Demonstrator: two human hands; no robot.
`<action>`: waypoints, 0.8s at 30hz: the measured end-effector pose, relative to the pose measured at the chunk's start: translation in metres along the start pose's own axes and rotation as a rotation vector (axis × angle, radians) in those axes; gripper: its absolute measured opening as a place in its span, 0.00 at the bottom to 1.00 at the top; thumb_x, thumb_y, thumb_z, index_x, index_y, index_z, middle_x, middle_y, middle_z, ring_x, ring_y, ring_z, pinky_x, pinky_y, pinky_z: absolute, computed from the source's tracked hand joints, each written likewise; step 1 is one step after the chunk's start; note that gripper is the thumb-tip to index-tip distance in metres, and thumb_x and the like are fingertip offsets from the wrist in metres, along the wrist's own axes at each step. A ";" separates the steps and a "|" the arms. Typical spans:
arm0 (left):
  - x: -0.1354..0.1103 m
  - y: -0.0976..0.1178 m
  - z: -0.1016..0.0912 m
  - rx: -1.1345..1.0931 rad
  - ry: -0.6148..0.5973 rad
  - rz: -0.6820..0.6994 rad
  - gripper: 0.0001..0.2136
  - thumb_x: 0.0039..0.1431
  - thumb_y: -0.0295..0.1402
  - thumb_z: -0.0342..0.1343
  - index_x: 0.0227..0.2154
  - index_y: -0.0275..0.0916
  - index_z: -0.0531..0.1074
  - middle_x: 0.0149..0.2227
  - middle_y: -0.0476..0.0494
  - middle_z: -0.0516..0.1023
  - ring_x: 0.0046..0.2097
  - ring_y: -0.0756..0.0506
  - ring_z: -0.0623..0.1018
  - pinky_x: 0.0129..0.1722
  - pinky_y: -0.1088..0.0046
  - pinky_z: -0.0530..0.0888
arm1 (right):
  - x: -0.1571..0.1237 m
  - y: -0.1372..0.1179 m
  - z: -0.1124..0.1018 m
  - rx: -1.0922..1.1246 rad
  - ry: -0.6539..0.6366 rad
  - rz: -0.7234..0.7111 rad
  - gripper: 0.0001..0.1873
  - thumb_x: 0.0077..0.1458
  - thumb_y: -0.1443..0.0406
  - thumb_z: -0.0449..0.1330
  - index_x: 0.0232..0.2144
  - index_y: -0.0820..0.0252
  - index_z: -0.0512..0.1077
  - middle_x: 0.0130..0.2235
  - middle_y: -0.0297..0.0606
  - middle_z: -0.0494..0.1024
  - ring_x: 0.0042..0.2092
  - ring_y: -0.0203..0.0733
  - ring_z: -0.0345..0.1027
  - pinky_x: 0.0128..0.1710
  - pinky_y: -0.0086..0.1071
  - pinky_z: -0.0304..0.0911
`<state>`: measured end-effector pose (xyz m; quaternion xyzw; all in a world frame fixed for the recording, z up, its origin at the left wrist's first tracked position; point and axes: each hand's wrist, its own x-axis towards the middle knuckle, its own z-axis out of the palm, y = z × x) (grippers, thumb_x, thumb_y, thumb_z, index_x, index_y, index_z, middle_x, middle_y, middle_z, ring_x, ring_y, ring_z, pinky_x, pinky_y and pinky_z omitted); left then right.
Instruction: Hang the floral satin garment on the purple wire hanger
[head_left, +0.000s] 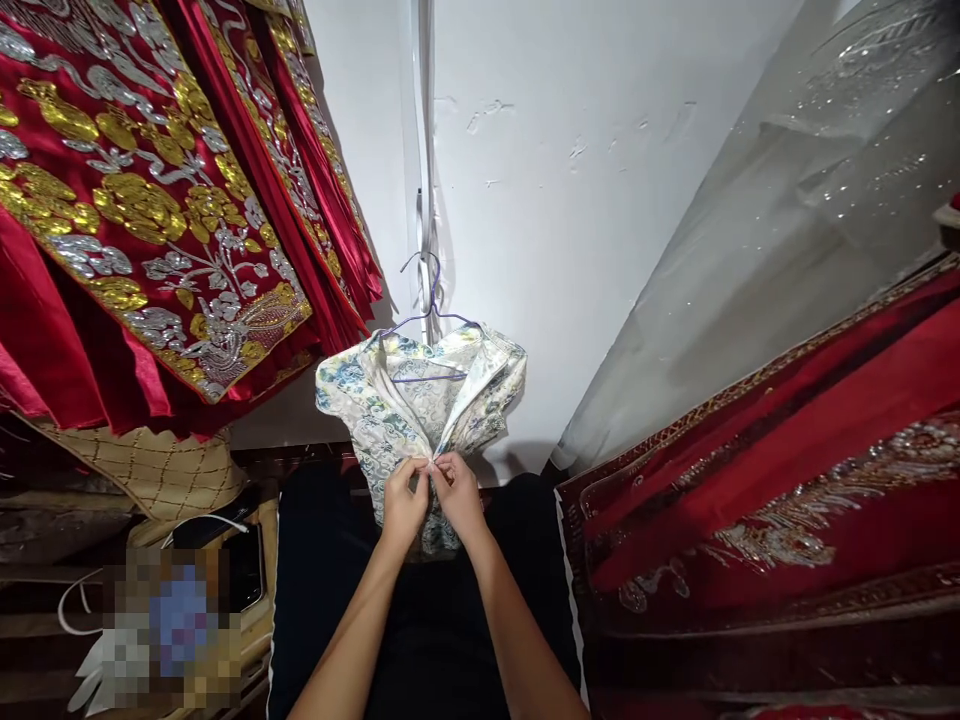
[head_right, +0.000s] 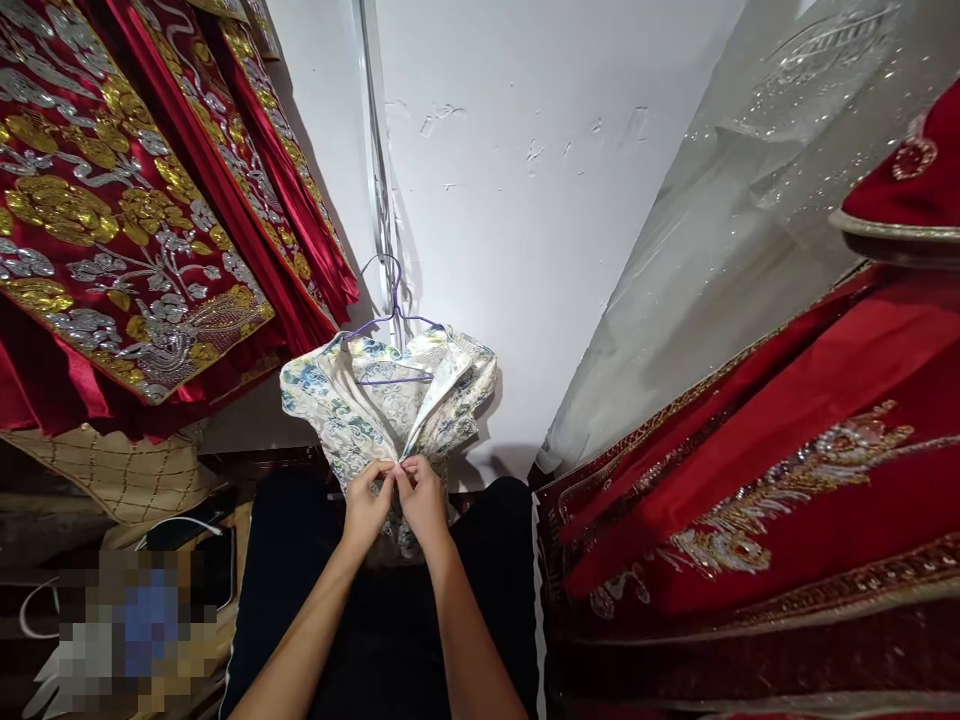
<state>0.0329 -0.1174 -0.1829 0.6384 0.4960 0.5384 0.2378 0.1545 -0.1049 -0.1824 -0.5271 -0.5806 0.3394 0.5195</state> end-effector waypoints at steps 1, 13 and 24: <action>0.001 -0.001 -0.001 0.005 0.008 0.008 0.08 0.64 0.33 0.51 0.37 0.40 0.75 0.38 0.42 0.78 0.42 0.43 0.77 0.45 0.66 0.72 | -0.001 -0.001 0.001 0.002 0.000 0.006 0.13 0.55 0.55 0.58 0.35 0.57 0.70 0.33 0.40 0.78 0.34 0.44 0.72 0.34 0.34 0.64; -0.004 0.004 0.001 0.144 -0.026 0.008 0.07 0.66 0.33 0.47 0.34 0.40 0.69 0.34 0.44 0.72 0.39 0.43 0.74 0.41 0.67 0.70 | 0.053 -0.058 -0.027 0.478 -0.320 0.424 0.09 0.44 0.61 0.59 0.20 0.58 0.63 0.18 0.23 0.55 0.18 0.27 0.41 0.16 0.26 0.36; -0.006 0.004 -0.021 0.126 -0.135 -0.013 0.09 0.65 0.37 0.47 0.31 0.41 0.68 0.31 0.44 0.72 0.36 0.43 0.74 0.36 0.68 0.69 | 0.133 -0.180 -0.055 0.513 -0.320 0.164 0.08 0.45 0.67 0.63 0.21 0.61 0.66 0.18 0.25 0.59 0.18 0.25 0.45 0.15 0.24 0.36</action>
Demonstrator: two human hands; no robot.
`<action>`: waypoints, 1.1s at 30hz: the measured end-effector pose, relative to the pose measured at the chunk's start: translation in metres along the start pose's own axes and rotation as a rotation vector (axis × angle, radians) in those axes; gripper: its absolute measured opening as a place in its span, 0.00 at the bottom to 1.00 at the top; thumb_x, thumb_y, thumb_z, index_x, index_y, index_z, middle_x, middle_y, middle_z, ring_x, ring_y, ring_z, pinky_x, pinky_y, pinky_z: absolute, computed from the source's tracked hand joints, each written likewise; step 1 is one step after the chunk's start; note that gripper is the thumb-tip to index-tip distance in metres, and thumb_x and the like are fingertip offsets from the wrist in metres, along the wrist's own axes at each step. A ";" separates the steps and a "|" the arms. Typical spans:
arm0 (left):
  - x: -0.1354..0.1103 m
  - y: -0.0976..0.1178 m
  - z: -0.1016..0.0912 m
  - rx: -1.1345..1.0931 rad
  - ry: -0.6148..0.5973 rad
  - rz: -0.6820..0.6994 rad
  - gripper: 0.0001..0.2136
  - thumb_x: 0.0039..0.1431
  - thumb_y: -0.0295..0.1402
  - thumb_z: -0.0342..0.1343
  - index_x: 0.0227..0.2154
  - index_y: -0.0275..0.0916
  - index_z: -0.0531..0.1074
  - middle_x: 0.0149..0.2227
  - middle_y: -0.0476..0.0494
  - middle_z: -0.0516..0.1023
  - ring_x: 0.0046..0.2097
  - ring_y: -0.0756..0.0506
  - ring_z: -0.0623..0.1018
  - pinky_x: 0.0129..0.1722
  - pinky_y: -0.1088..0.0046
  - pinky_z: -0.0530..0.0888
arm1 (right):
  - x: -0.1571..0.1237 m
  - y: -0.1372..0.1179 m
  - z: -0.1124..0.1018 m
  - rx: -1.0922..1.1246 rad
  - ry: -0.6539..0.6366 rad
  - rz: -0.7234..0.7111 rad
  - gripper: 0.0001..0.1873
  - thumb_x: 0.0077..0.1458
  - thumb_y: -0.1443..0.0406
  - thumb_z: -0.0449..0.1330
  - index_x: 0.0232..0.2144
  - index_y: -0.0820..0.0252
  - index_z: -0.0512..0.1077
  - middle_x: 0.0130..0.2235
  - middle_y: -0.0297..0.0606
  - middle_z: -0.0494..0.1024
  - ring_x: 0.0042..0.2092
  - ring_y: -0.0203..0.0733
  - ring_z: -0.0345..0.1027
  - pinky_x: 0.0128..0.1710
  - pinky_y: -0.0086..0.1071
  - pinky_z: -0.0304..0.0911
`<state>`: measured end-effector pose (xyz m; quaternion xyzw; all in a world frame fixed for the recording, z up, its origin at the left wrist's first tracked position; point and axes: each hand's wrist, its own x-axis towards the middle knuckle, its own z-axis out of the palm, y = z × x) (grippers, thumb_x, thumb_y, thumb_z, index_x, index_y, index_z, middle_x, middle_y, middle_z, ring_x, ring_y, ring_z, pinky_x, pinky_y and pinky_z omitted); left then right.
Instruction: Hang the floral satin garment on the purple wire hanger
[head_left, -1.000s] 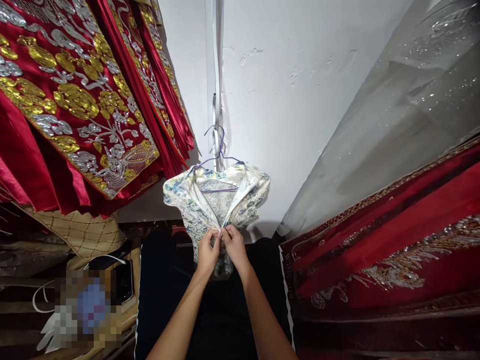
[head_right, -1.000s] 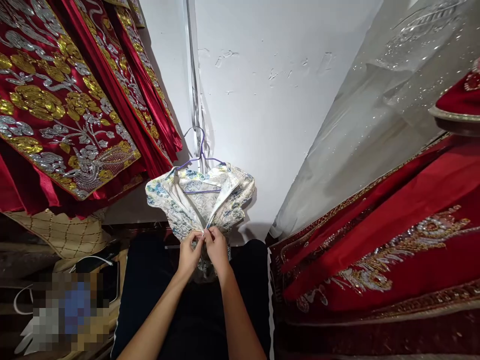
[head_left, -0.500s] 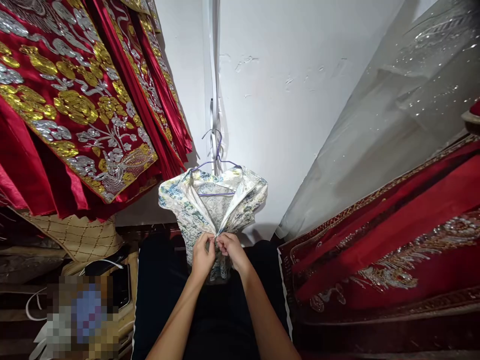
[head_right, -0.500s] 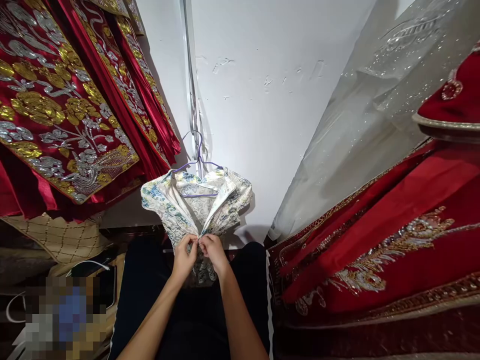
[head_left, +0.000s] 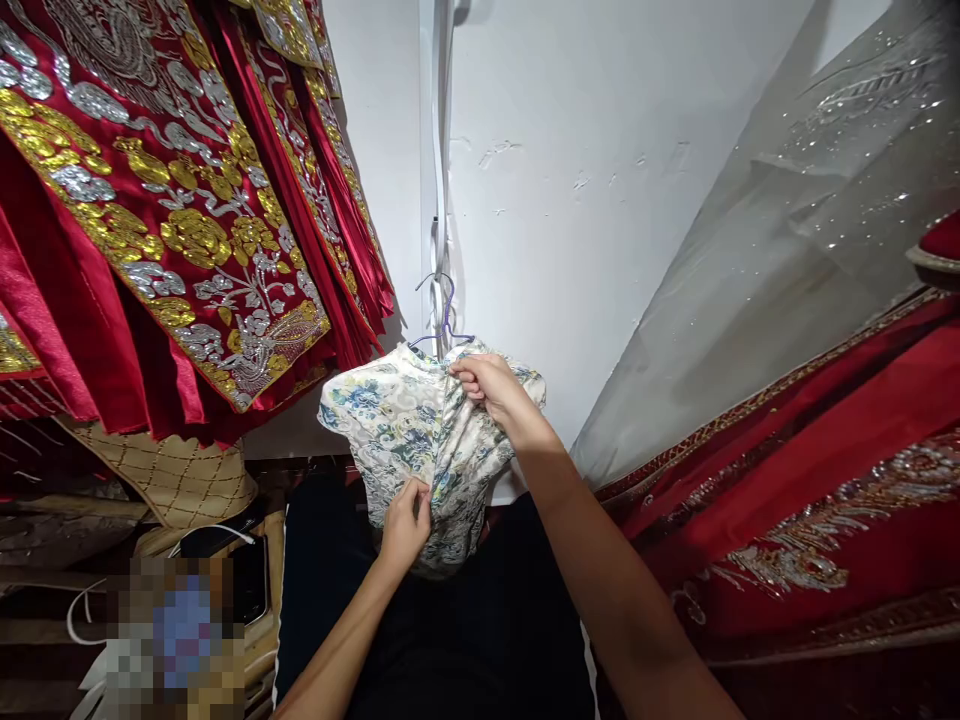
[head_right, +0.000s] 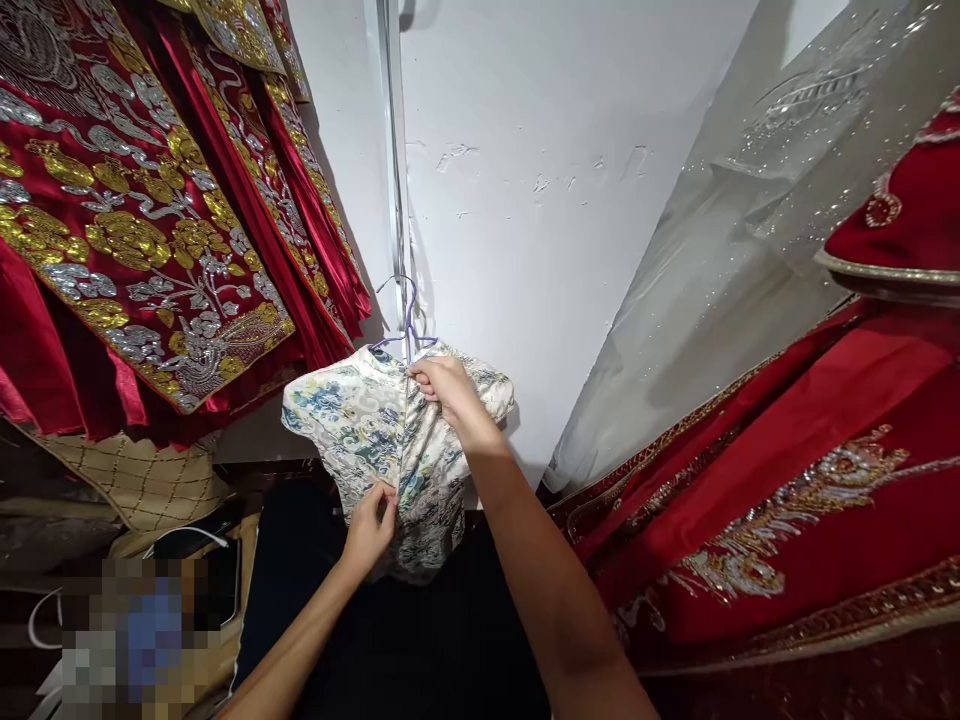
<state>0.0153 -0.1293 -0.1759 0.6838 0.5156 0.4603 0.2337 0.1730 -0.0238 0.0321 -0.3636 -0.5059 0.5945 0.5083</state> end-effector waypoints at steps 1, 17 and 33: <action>0.006 0.007 -0.004 -0.023 -0.019 0.008 0.10 0.65 0.37 0.48 0.30 0.41 0.69 0.31 0.44 0.72 0.35 0.43 0.74 0.36 0.68 0.70 | -0.004 -0.001 0.002 0.006 -0.004 -0.022 0.09 0.45 0.66 0.63 0.21 0.61 0.66 0.18 0.25 0.59 0.18 0.25 0.45 0.15 0.24 0.37; 0.124 0.129 -0.079 0.133 0.194 0.424 0.06 0.66 0.32 0.51 0.37 0.39 0.73 0.39 0.43 0.77 0.43 0.44 0.75 0.44 0.69 0.69 | -0.037 0.059 0.020 -0.042 0.239 -0.296 0.15 0.53 0.55 0.62 0.25 0.59 0.65 0.19 0.24 0.56 0.21 0.29 0.44 0.21 0.28 0.39; 0.107 0.063 -0.121 -0.552 0.952 -0.005 0.07 0.60 0.36 0.57 0.34 0.38 0.71 0.33 0.50 0.72 0.36 0.50 0.72 0.41 0.75 0.70 | -0.063 0.137 0.002 -0.143 0.382 -0.078 0.14 0.47 0.59 0.58 0.19 0.55 0.57 0.18 0.25 0.51 0.22 0.32 0.42 0.21 0.29 0.39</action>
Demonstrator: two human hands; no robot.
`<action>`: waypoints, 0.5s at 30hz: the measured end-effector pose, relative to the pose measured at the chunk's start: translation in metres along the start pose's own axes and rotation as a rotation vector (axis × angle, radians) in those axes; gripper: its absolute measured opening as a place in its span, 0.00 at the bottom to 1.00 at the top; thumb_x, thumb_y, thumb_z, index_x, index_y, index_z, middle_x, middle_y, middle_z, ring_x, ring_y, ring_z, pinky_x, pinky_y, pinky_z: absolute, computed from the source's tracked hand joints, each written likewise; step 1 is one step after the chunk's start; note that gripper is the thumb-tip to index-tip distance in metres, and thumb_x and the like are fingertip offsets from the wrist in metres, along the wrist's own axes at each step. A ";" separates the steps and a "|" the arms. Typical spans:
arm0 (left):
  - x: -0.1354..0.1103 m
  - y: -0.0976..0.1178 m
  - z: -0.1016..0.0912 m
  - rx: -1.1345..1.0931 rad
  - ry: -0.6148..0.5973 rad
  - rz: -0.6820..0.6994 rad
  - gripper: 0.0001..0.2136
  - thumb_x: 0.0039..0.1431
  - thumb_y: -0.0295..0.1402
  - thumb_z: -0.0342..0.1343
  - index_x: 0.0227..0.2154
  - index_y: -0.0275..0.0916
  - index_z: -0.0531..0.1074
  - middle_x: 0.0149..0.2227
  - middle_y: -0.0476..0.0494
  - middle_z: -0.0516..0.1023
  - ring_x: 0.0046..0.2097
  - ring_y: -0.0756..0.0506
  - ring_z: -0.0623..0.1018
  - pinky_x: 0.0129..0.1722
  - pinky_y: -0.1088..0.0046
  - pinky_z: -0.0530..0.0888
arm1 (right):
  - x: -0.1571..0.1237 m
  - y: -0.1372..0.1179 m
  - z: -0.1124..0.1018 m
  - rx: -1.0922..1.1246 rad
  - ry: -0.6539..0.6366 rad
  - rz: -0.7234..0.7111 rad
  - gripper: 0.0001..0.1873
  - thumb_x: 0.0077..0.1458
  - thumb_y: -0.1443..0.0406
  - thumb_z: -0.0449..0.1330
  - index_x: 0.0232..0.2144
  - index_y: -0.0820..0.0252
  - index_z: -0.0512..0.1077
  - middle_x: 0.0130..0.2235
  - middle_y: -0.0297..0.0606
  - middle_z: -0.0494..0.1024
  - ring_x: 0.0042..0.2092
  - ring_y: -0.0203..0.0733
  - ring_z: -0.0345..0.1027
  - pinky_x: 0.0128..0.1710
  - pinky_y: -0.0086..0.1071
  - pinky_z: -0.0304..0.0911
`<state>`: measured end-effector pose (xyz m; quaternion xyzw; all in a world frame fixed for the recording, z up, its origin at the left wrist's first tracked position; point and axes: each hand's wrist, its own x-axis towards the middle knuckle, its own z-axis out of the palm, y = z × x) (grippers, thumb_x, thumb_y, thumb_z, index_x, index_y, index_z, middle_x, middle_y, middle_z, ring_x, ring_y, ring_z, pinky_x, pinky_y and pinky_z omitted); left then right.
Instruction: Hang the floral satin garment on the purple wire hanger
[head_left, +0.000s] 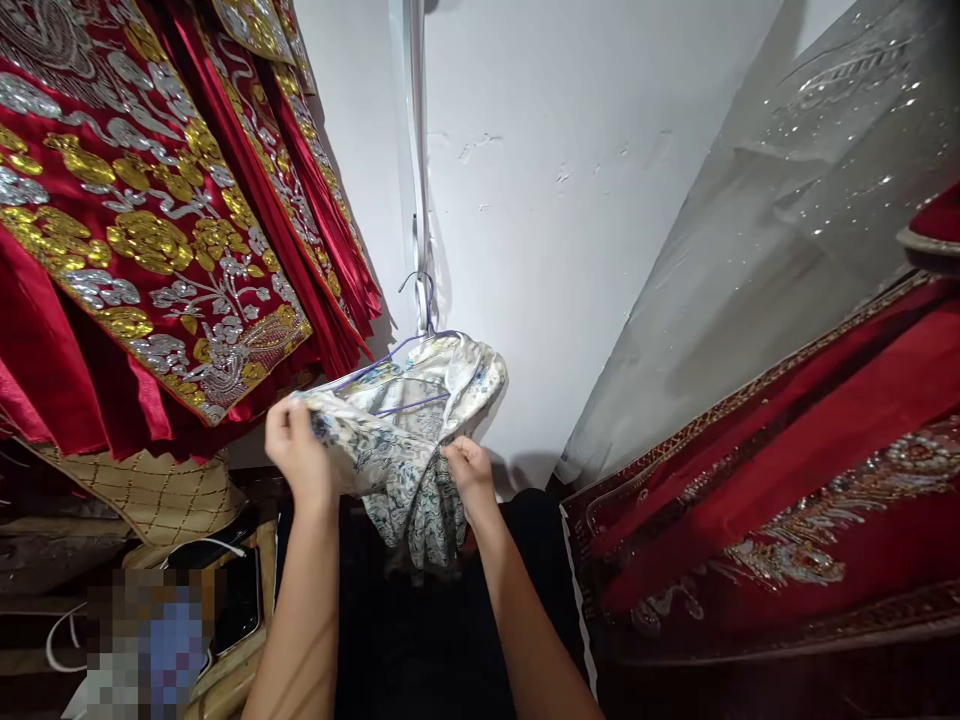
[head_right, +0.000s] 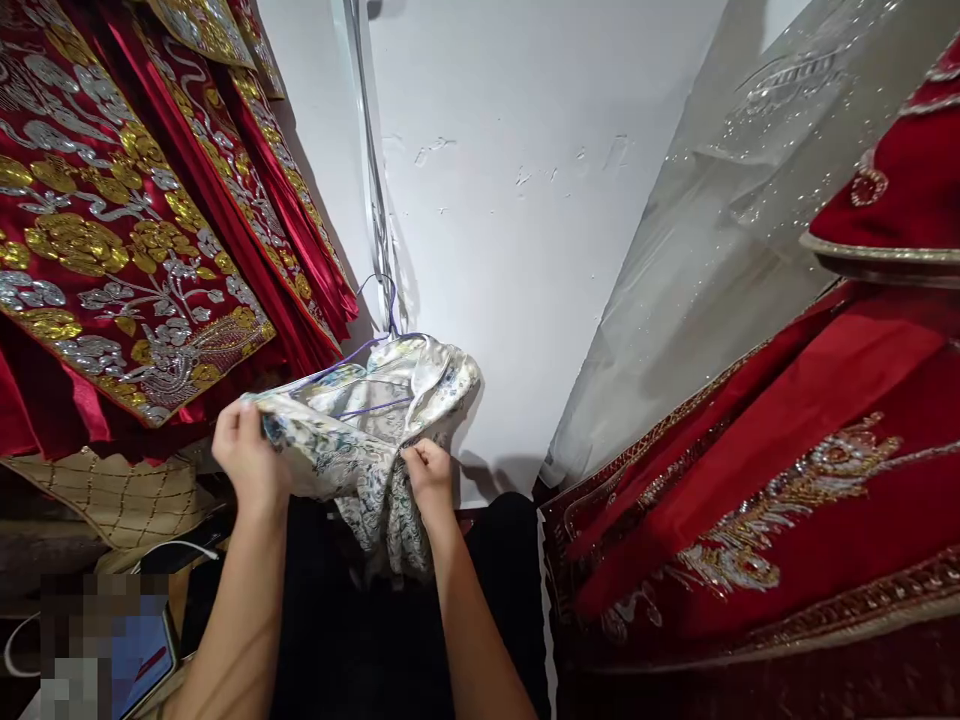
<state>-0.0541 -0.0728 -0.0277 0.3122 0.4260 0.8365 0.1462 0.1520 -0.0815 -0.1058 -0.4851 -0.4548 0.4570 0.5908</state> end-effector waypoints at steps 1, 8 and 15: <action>0.004 -0.014 -0.014 -0.086 0.032 -0.185 0.08 0.61 0.37 0.56 0.31 0.38 0.69 0.30 0.51 0.71 0.33 0.51 0.72 0.39 0.75 0.70 | -0.008 0.004 -0.004 0.010 -0.007 0.030 0.14 0.47 0.59 0.58 0.19 0.55 0.56 0.19 0.25 0.50 0.22 0.32 0.41 0.21 0.29 0.39; -0.054 -0.075 -0.057 -0.043 -0.254 -0.758 0.12 0.48 0.39 0.64 0.26 0.37 0.69 0.24 0.47 0.73 0.27 0.47 0.74 0.28 0.71 0.70 | -0.019 0.012 -0.037 -0.087 -0.326 0.251 0.08 0.45 0.63 0.56 0.18 0.57 0.63 0.15 0.25 0.54 0.19 0.31 0.44 0.20 0.28 0.38; -0.097 -0.033 -0.010 -0.110 -0.674 -0.680 0.12 0.57 0.44 0.59 0.29 0.39 0.70 0.36 0.44 0.77 0.38 0.46 0.77 0.42 0.70 0.72 | 0.000 0.035 -0.083 -0.535 -0.252 0.213 0.11 0.43 0.64 0.58 0.13 0.58 0.66 0.14 0.32 0.64 0.19 0.37 0.57 0.22 0.30 0.50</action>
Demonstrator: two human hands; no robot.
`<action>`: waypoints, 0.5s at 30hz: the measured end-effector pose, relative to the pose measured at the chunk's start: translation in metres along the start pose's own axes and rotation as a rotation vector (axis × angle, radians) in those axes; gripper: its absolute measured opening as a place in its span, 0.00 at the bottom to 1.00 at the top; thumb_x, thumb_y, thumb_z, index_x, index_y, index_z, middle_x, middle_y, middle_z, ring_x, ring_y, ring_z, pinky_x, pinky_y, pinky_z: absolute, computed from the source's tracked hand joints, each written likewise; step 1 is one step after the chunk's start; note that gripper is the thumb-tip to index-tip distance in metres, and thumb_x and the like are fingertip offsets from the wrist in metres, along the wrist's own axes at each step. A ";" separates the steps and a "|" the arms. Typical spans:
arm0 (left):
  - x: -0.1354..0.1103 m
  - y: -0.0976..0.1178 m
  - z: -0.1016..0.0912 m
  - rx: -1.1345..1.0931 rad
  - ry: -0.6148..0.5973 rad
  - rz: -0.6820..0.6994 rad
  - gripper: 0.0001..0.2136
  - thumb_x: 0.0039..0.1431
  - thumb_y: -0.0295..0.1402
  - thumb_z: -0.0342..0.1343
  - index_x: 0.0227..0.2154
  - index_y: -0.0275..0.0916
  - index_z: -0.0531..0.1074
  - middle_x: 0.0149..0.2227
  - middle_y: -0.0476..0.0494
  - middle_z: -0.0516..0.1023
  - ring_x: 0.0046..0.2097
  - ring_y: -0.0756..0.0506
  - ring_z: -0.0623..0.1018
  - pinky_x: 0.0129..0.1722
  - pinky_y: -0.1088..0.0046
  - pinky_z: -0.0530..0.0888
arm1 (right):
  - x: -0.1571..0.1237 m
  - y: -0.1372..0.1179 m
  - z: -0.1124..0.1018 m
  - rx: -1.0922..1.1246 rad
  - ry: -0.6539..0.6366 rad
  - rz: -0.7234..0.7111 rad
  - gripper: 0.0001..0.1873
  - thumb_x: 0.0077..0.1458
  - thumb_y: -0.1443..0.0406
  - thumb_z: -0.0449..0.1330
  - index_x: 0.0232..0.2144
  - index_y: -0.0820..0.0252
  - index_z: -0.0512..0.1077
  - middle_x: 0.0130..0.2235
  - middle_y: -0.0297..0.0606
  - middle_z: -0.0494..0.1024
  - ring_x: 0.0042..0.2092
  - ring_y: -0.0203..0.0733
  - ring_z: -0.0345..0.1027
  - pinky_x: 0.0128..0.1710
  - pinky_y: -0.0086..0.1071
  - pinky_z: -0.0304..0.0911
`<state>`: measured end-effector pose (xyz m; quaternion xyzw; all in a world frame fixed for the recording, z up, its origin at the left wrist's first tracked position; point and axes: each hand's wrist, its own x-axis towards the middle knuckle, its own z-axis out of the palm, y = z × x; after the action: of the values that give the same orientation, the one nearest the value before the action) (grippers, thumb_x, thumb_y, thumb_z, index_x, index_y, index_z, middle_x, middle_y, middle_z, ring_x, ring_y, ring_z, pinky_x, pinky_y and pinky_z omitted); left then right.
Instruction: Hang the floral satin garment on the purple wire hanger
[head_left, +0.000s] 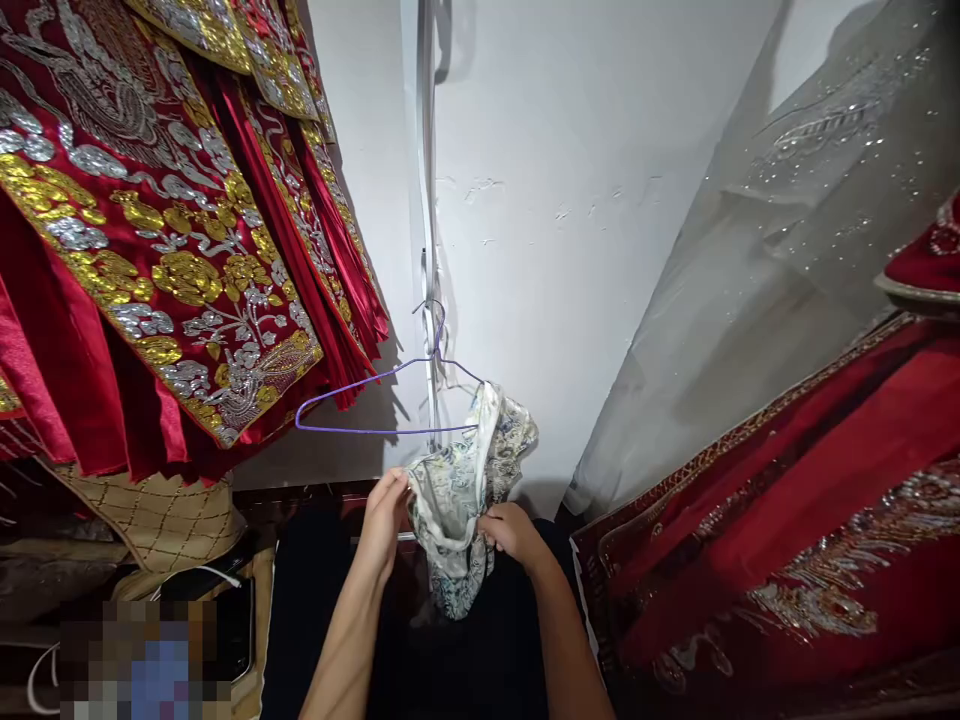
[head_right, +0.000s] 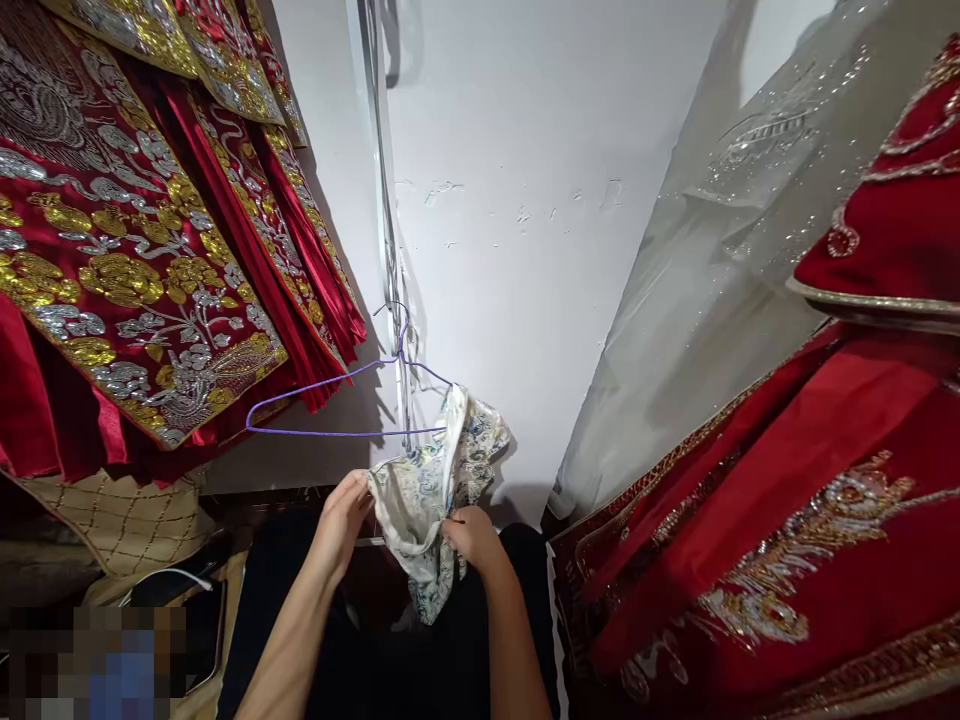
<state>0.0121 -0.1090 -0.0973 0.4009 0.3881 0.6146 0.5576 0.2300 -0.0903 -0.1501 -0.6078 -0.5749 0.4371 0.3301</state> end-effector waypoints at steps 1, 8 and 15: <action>-0.004 0.006 0.010 0.032 -0.056 0.017 0.13 0.59 0.44 0.57 0.30 0.39 0.70 0.37 0.43 0.78 0.39 0.45 0.77 0.43 0.70 0.72 | 0.000 -0.002 -0.001 0.003 0.063 -0.019 0.11 0.45 0.62 0.59 0.15 0.58 0.68 0.17 0.34 0.68 0.22 0.40 0.61 0.24 0.31 0.53; -0.032 0.027 0.047 0.408 -0.267 0.213 0.11 0.62 0.42 0.56 0.34 0.40 0.74 0.41 0.42 0.77 0.47 0.41 0.75 0.51 0.66 0.70 | -0.024 -0.058 0.017 0.492 -0.018 -0.193 0.25 0.59 0.45 0.51 0.31 0.57 0.74 0.31 0.39 0.76 0.37 0.48 0.70 0.37 0.36 0.64; -0.026 0.054 0.025 0.603 -0.310 0.209 0.21 0.69 0.48 0.41 0.53 0.43 0.71 0.51 0.40 0.75 0.56 0.39 0.71 0.58 0.62 0.65 | -0.052 -0.093 0.013 0.622 -0.526 -0.194 0.20 0.55 0.49 0.61 0.40 0.58 0.76 0.36 0.41 0.77 0.41 0.47 0.72 0.44 0.38 0.65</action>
<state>0.0168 -0.1383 -0.0399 0.6736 0.4198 0.4578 0.4006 0.1819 -0.1321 -0.0632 -0.2901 -0.5348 0.6970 0.3795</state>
